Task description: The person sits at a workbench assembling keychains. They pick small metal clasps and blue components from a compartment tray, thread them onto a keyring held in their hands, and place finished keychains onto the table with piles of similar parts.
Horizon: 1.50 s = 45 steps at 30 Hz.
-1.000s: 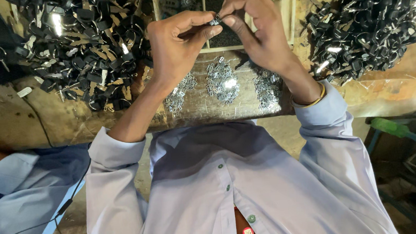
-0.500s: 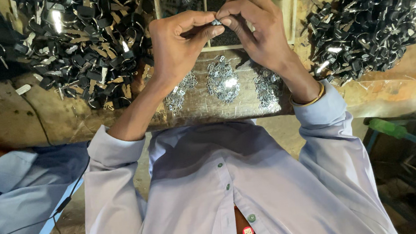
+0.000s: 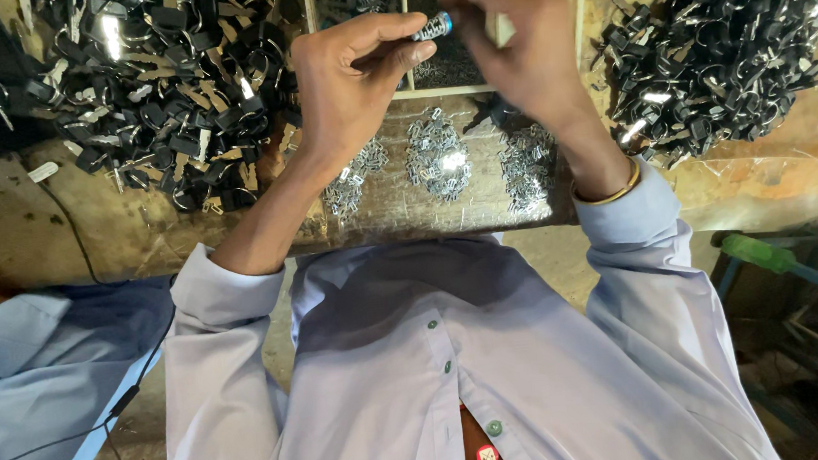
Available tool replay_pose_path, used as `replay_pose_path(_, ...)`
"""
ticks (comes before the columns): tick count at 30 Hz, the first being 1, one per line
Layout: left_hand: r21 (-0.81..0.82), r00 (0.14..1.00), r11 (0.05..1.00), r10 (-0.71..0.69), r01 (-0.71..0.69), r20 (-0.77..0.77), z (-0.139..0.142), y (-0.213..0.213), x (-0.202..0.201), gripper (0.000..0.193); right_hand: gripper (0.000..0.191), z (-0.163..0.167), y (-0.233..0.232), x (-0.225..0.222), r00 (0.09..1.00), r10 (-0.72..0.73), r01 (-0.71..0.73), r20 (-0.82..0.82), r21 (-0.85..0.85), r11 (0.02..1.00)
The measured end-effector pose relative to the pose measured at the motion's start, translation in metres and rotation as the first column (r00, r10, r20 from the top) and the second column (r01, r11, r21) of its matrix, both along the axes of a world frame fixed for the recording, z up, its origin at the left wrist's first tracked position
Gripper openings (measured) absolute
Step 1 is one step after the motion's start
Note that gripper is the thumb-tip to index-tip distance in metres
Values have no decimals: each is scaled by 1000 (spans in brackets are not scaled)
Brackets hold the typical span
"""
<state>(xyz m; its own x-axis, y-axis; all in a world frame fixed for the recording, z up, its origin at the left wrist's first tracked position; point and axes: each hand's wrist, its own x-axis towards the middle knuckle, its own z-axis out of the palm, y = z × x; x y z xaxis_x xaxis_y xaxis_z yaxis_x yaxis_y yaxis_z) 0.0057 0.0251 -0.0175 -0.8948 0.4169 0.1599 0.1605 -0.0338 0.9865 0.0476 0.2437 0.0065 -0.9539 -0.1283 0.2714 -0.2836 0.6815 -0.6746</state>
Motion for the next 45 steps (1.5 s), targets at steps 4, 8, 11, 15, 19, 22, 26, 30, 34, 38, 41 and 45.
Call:
replay_pose_path(4, -21, 999, 1000, 15, -15, -39, -1, 0, -1, 23, 19, -5, -4, 4, 997, 22, 3, -69, 334, 943)
replay_pose_path(8, -2, 998, 1000, 14, -14, -61, 2, 0, -2, 23, 12, -3, 3, 4, 1000, -18, 21, -15, 229, 973)
replay_pose_path(11, -73, 996, 997, 14, -21, -93, 5, -1, -3, 22, 14, -2, 6, 3, 998, -31, 31, 47, 3, 1000)
replay_pose_path(15, -79, 998, 997, 5, -10, -64, 7, 0, -3, 23, 9, -6, 0, 2, 983, 142, -76, 118, -443, 893)
replay_pose_path(19, -52, 998, 999, 11, -15, -61, 5, 2, -2, 25, 9, -10, -5, 3, 965, 198, -48, 174, -622, 781)
replay_pose_path(22, 5, 999, 1000, 5, -5, -54, 3, 2, -3, 26, 9, -11, -5, 4, 968, 166, -17, 187, -613, 790)
replay_pose_path(26, 27, 998, 1000, -7, 9, -62, 1, 1, -3, 26, 9, -12, -5, 6, 977, 123, 3, 176, -583, 812)
replay_pose_path(30, 52, 1000, 999, -4, 5, -22, 1, 2, 0, 24, 9, -13, -6, 8, 980, 100, 19, 169, -588, 808)
replay_pose_path(34, 32, 1000, 999, 9, -8, -26, 3, 2, 0, 21, 10, -11, -9, 8, 988, 92, -4, 124, -574, 819)
replay_pose_path(38, 38, 999, 999, 17, -16, -38, 5, 2, 0, 19, 11, -3, -10, 8, 999, 22, -8, 36, -346, 938)
replay_pose_path(41, 28, 1000, 999, 18, -18, -12, 6, 2, 1, 18, 15, 2, -7, 7, 996, 25, -42, -88, -189, 981)
replay_pose_path(45, 43, 1000, 999, 12, -12, -7, 5, 2, 4, 19, 15, 2, -7, 9, 993, 24, -44, -118, -171, 984)
